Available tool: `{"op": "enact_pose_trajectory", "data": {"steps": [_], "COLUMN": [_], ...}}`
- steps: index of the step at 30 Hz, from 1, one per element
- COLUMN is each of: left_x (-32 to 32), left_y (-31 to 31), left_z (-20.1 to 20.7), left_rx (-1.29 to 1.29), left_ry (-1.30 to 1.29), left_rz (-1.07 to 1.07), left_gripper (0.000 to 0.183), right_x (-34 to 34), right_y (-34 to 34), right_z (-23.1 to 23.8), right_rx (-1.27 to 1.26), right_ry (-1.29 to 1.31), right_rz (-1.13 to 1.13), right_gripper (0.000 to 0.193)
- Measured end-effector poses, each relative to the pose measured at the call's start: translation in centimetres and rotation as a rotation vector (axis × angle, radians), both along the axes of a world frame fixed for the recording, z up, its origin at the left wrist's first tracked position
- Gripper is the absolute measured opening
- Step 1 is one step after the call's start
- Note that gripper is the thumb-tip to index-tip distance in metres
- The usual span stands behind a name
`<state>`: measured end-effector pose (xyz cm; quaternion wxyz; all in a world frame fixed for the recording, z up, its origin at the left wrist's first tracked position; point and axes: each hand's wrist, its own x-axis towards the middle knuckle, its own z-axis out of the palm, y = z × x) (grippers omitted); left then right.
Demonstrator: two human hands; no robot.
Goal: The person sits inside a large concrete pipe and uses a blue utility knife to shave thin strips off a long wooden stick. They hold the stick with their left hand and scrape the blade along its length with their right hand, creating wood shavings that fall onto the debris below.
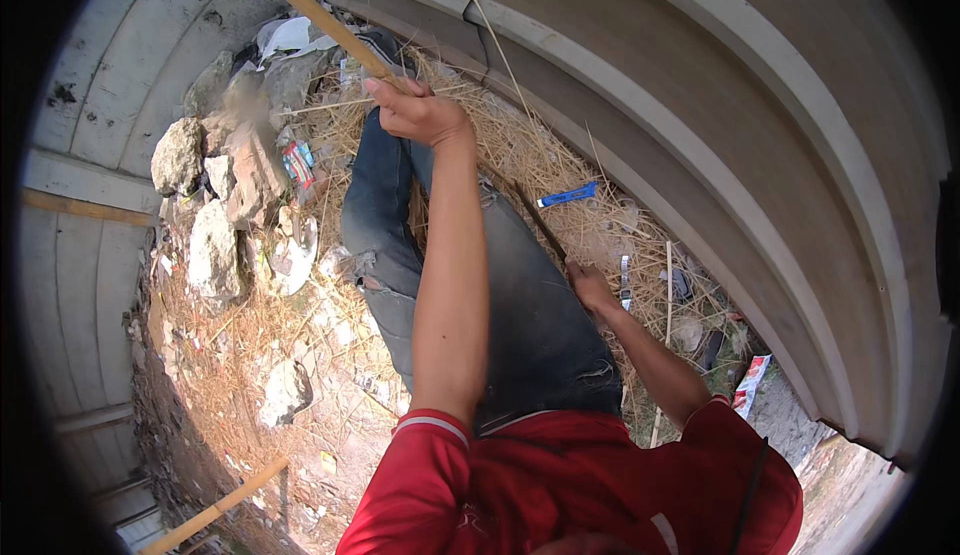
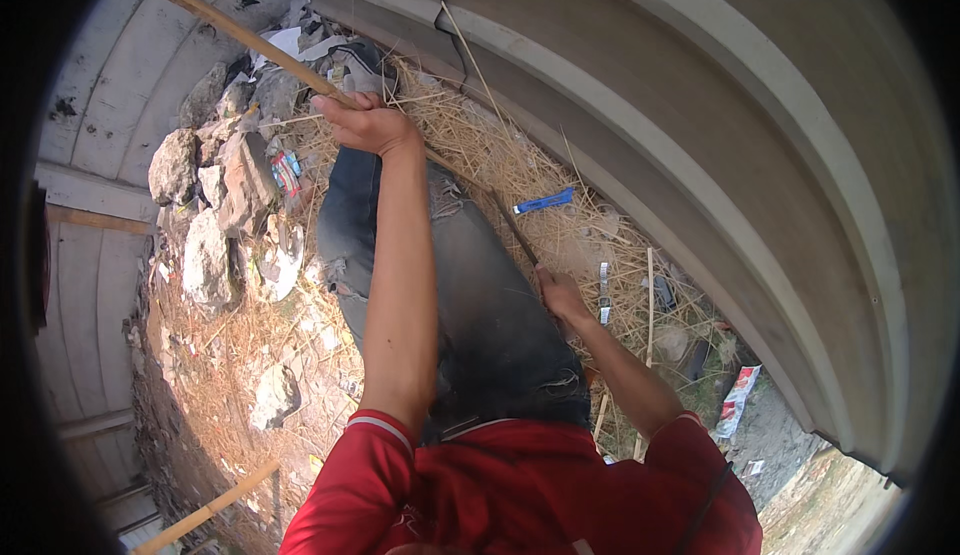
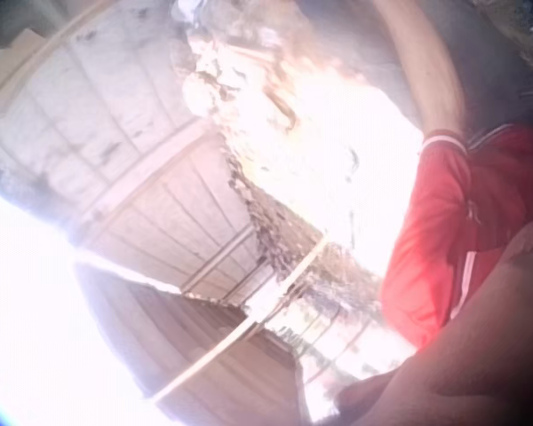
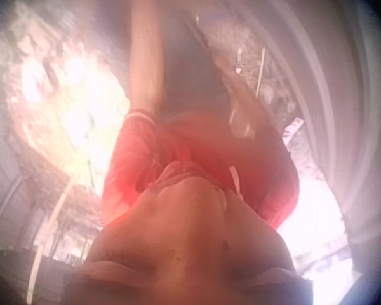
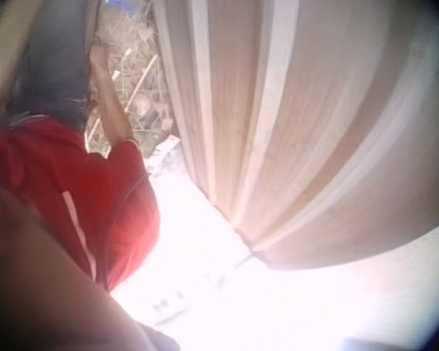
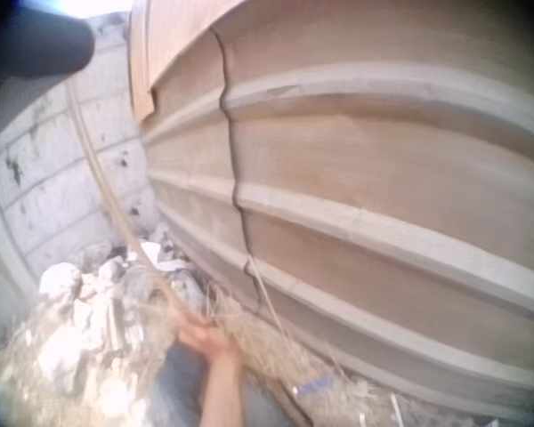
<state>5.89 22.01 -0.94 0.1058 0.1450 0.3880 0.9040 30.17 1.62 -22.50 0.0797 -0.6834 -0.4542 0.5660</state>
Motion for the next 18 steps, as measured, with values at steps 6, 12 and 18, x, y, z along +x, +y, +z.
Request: {"op": "enact_pose_trajectory", "data": {"steps": [6, 12, 18], "left_x": [-0.5, -0.3, -3.3], "left_y": [-0.1, 0.6, 1.0], "left_z": [0.1, 0.4, -1.9], "left_rx": [0.006, -0.021, 0.03], "left_ry": [-0.024, -0.016, 0.003], "left_rz": [0.005, 0.07, 0.045], "left_gripper": [0.062, 0.065, 0.059], "right_x": [-1.5, -1.4, 0.3], "right_y": [2.7, 0.7, 1.5], "right_z": [5.9, -0.7, -1.0], "right_rx": [0.506, 0.767, -0.071], "right_ry": [0.285, 0.14, 0.032], "right_rz": [-0.078, 0.064, 0.034], "right_gripper": [0.051, 0.048, 0.057]}}
